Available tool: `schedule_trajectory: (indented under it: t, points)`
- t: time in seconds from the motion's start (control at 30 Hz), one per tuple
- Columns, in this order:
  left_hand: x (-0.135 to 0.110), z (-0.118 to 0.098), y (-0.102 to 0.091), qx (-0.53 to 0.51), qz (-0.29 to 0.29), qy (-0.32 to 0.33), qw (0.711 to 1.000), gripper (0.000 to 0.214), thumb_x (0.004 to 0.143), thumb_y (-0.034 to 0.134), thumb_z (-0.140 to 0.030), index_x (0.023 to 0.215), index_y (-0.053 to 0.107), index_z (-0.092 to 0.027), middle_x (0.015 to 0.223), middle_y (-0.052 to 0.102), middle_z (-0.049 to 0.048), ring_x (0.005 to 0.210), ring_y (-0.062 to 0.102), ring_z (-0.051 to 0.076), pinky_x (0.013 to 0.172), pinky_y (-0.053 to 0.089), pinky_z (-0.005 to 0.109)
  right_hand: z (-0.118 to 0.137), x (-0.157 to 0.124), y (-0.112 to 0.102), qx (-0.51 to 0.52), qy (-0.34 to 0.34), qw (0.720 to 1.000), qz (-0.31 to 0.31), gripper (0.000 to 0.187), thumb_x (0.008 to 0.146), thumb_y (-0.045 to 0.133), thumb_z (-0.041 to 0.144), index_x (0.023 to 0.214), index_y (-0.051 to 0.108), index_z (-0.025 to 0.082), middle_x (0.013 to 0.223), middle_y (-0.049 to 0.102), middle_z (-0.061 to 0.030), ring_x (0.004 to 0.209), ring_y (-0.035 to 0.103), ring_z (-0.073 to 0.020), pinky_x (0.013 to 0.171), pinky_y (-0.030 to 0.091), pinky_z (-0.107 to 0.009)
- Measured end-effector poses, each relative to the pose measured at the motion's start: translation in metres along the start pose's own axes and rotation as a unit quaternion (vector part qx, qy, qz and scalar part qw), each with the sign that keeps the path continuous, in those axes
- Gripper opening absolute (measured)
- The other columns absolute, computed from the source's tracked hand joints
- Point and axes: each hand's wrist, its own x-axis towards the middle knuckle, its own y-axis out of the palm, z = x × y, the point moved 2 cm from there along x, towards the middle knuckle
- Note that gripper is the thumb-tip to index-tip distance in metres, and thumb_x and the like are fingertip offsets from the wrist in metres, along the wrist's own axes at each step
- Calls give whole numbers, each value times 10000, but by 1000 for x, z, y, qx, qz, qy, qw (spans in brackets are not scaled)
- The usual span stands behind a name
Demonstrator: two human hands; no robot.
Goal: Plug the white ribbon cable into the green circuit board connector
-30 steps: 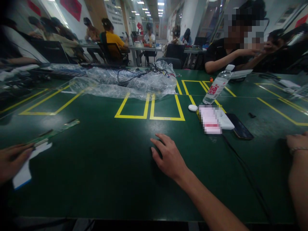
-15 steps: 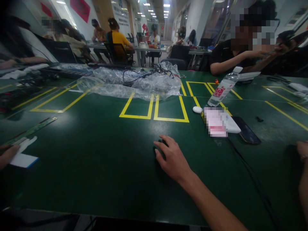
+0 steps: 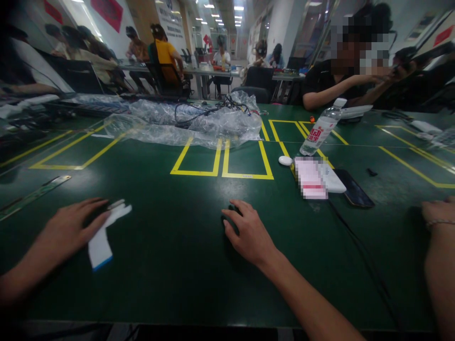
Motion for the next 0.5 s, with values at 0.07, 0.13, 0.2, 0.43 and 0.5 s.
schedule_trajectory:
  t: [0.07, 0.13, 0.2, 0.43, 0.5]
  points:
    - [11, -64, 1, -29, 22, 64, 997, 555, 970, 364, -548, 1350, 537, -184, 1424, 520, 126, 1276, 485, 330, 1017, 458, 525, 0, 0, 1, -4, 1, 1000, 4, 339, 964, 512, 264, 1276, 640, 230, 1417, 551, -130, 1348, 468, -295, 1084, 424, -558]
    - [22, -127, 2, -63, 35, 138, 988, 539, 967, 398, -539, 1382, 514, -216, 1459, 490, 112, 1322, 451, 321, 1035, 446, 525, 0, 0, 1, -10, 0, 1000, 9, 347, 972, 502, 272, 1291, 631, 225, 1419, 549, -132, 1351, 464, -287, 1090, 418, -550]
    - [30, -179, 3, -88, 31, 194, 976, 547, 963, 413, -543, 1396, 499, -221, 1470, 480, 119, 1339, 432, 329, 1054, 424, 547, 0, 0, 2, -18, -4, 1000, 12, 359, 974, 499, 279, 1306, 622, 218, 1419, 550, -136, 1353, 460, -287, 1095, 411, -549]
    - [33, -244, 7, -136, 13, 249, 959, 562, 958, 432, -531, 1410, 477, -200, 1469, 473, 150, 1342, 421, 342, 1058, 407, 551, 1, -1, 7, -47, -14, 999, 22, 372, 972, 505, 309, 1316, 629, 243, 1421, 550, -138, 1360, 445, -317, 1082, 407, -582]
    - [33, -242, 7, -142, 19, 246, 959, 566, 962, 419, -537, 1415, 471, -203, 1476, 468, 146, 1348, 419, 340, 1064, 401, 556, 2, -2, 8, -55, -17, 998, 26, 362, 968, 509, 307, 1300, 644, 249, 1425, 548, -137, 1361, 445, -321, 1082, 404, -586]
